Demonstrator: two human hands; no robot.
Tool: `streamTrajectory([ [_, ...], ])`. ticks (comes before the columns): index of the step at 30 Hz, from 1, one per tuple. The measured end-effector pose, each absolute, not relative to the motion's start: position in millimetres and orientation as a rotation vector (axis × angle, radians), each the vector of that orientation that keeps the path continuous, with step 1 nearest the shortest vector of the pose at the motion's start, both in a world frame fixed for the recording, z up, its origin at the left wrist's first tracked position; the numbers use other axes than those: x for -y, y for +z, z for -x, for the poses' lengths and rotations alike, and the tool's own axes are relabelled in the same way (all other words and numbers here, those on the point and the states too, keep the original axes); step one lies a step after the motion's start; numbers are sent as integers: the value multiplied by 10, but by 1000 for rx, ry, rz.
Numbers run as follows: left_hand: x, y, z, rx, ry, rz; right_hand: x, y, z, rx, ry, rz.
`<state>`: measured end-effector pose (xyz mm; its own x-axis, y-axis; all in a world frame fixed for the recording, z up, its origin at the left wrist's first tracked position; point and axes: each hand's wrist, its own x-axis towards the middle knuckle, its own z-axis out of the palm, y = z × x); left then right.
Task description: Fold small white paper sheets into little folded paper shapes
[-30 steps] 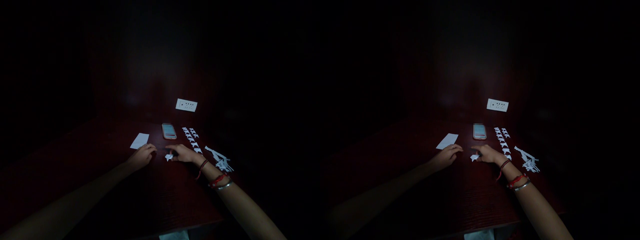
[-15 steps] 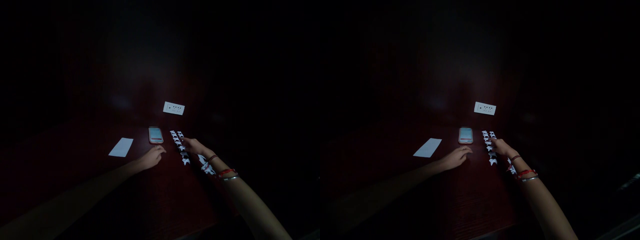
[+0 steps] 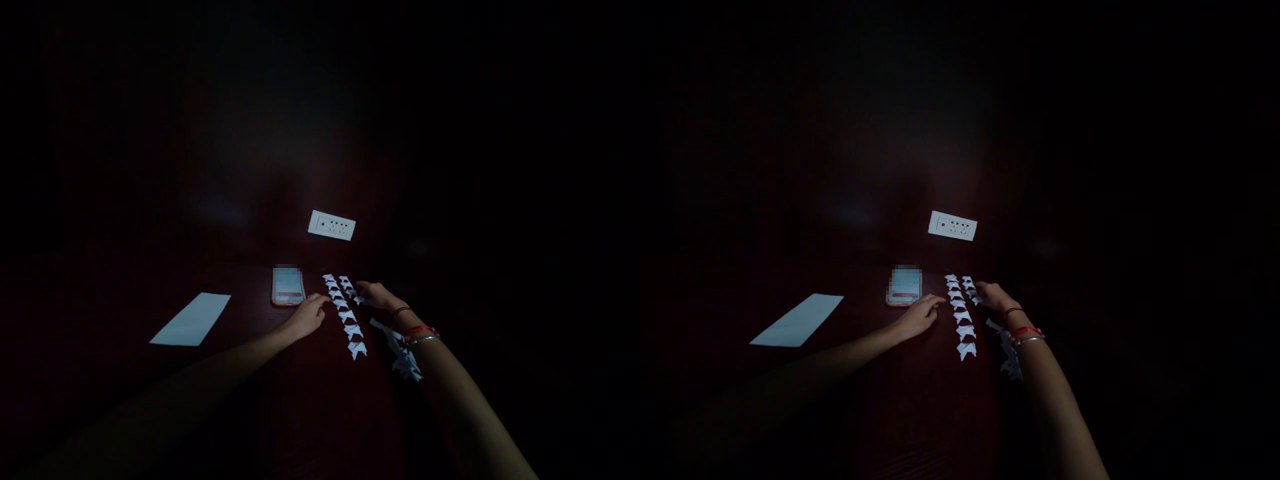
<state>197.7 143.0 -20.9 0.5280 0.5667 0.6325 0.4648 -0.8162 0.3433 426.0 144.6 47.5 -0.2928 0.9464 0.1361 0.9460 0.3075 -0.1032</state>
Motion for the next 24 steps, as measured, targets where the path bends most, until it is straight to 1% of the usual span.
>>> streamTrajectory([
  [12, -1535, -299, -2003, -874, 1124, -2630, -1705, 293, -4296, 2432, 140, 1797],
  [24, -1453, -232, -1998, -850, 1138, -2634, -1616, 422, -4310, 2447, 64, 1802],
])
